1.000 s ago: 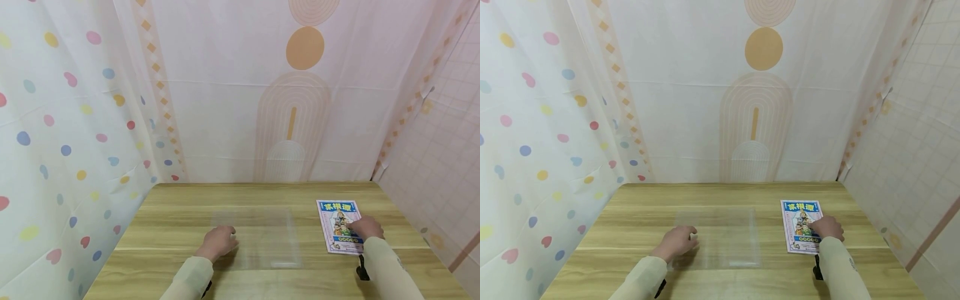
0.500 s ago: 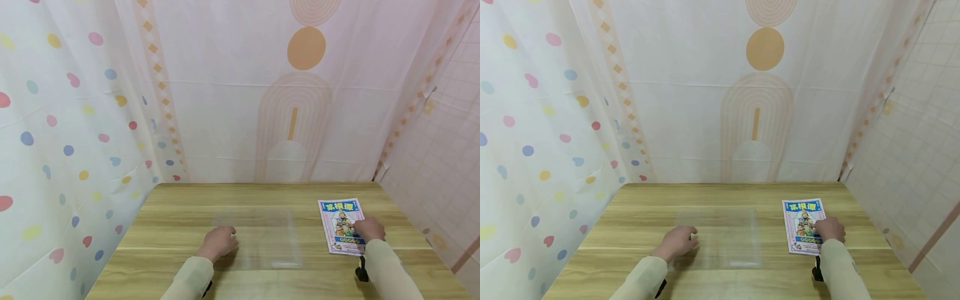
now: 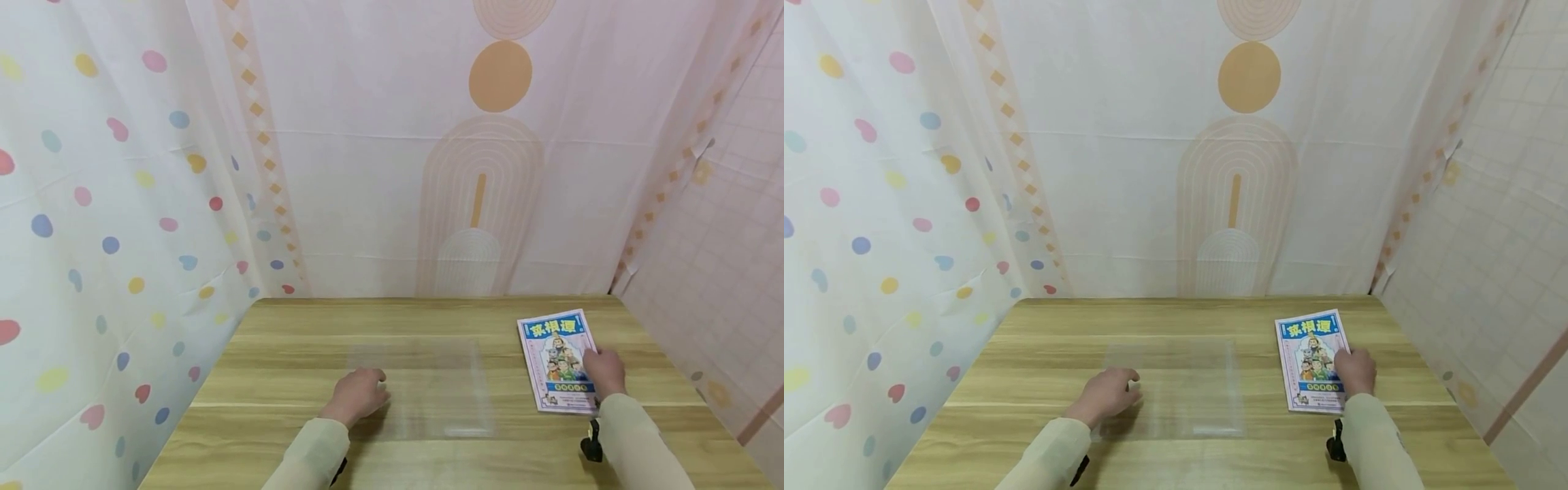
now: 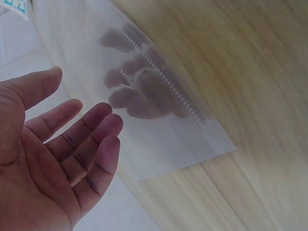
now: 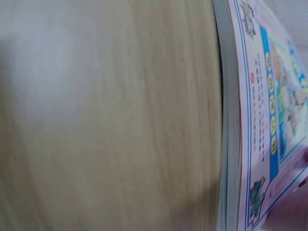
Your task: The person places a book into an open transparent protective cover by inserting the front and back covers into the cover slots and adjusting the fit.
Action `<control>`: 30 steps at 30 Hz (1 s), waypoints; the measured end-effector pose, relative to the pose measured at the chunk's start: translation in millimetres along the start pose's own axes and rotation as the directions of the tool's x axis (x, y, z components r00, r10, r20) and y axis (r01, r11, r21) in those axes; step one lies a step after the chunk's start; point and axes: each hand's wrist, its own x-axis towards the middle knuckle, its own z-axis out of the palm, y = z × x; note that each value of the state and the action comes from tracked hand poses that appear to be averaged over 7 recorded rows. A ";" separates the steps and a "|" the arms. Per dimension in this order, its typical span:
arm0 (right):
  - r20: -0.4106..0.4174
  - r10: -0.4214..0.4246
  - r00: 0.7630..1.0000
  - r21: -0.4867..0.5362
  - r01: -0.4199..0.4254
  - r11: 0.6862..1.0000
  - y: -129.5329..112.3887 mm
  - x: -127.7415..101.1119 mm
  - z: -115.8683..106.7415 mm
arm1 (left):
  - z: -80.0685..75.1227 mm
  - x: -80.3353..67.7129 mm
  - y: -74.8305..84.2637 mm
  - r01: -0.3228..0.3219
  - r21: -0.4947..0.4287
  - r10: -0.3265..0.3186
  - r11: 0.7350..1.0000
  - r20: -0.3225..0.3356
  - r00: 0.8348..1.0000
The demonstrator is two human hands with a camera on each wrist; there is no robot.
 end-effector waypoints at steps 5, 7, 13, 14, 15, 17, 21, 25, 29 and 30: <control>0.029 -0.055 0.998 0.051 0.054 0.997 -2.7 3.2 -1.5 | 0.5 0.5 -1.0 0.007 0.000 -0.007 1.000 -0.002 1.000; 0.043 -0.076 0.996 0.063 0.073 0.995 -3.5 3.9 -2.3 | 0.4 0.8 -1.1 0.008 -0.001 -0.008 1.000 -0.002 1.000; 0.068 -0.075 0.995 0.076 0.070 0.995 -5.7 6.5 -3.2 | -1.1 1.1 -0.5 0.015 -0.007 -0.015 1.000 0.008 1.000; 0.071 -0.069 0.995 0.077 0.064 0.995 -6.0 6.8 -3.2 | -1.4 1.1 -0.5 0.015 -0.008 -0.015 1.000 0.010 1.000; 0.072 -0.066 0.995 0.077 0.060 0.995 -6.0 7.1 -3.2 | -1.6 1.0 -0.4 0.015 -0.008 -0.015 1.000 0.011 1.000; 0.077 -0.063 0.995 0.080 0.057 0.995 -5.9 7.2 -3.4 | -1.8 0.9 -0.4 0.015 -0.009 -0.015 1.000 0.012 1.000; 0.082 -0.059 0.995 0.084 0.052 0.995 -5.3 6.1 -3.9 | -1.5 0.0 -0.7 0.010 -0.009 -0.010 1.000 0.011 1.000; 0.079 -0.048 0.996 0.095 0.040 0.995 -3.9 5.9 -4.3 | -0.8 -0.3 -1.0 0.011 -0.008 -0.011 1.000 0.008 1.000; 0.065 -0.020 0.998 0.102 0.013 0.995 -3.0 7.5 -4.4 | -1.1 0.1 -0.9 0.017 -0.009 -0.017 1.000 0.011 1.000; 0.060 -0.011 0.998 0.106 0.005 0.994 -3.1 8.1 -4.5 | -1.2 0.2 -0.9 0.017 -0.009 -0.017 1.000 0.013 1.000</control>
